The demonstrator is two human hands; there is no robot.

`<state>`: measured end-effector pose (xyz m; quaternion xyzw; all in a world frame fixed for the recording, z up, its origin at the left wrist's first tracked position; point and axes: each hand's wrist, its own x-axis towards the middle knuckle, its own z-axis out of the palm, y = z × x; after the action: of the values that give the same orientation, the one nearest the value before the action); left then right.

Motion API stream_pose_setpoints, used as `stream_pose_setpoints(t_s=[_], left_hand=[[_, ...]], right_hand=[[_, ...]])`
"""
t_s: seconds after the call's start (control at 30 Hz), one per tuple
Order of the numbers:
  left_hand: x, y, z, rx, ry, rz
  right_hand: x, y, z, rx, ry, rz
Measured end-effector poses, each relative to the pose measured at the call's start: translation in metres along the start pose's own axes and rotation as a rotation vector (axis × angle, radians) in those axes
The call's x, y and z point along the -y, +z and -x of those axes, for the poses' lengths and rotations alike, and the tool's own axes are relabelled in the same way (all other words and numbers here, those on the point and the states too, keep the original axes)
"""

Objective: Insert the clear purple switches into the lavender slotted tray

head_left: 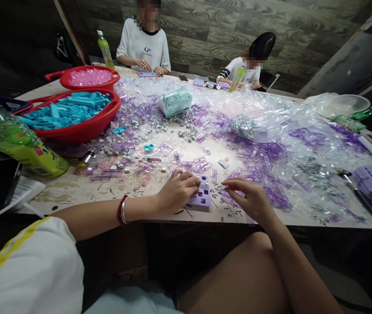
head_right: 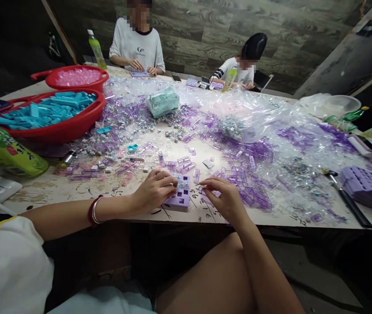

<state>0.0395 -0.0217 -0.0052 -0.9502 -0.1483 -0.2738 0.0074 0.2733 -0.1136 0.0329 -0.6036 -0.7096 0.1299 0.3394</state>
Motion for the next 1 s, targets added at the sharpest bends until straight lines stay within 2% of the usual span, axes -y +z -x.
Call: stream_pose_setpoints(t_s=[0.27,0.6,1.0], left_hand=[[-0.001,-0.001,0.001,0.071,-0.073,-0.027],[-0.004,-0.009,-0.001,0.072,0.032,-0.253],[-0.002,-0.013,-0.001,0.108,0.085,-0.285]], right_hand=[[0.005,0.002,-0.003,0.014,-0.036,0.019],[0.006,0.004,-0.006,0.034,-0.037,-0.008],[0.007,0.003,-0.007,0.024,-0.047,0.009]])
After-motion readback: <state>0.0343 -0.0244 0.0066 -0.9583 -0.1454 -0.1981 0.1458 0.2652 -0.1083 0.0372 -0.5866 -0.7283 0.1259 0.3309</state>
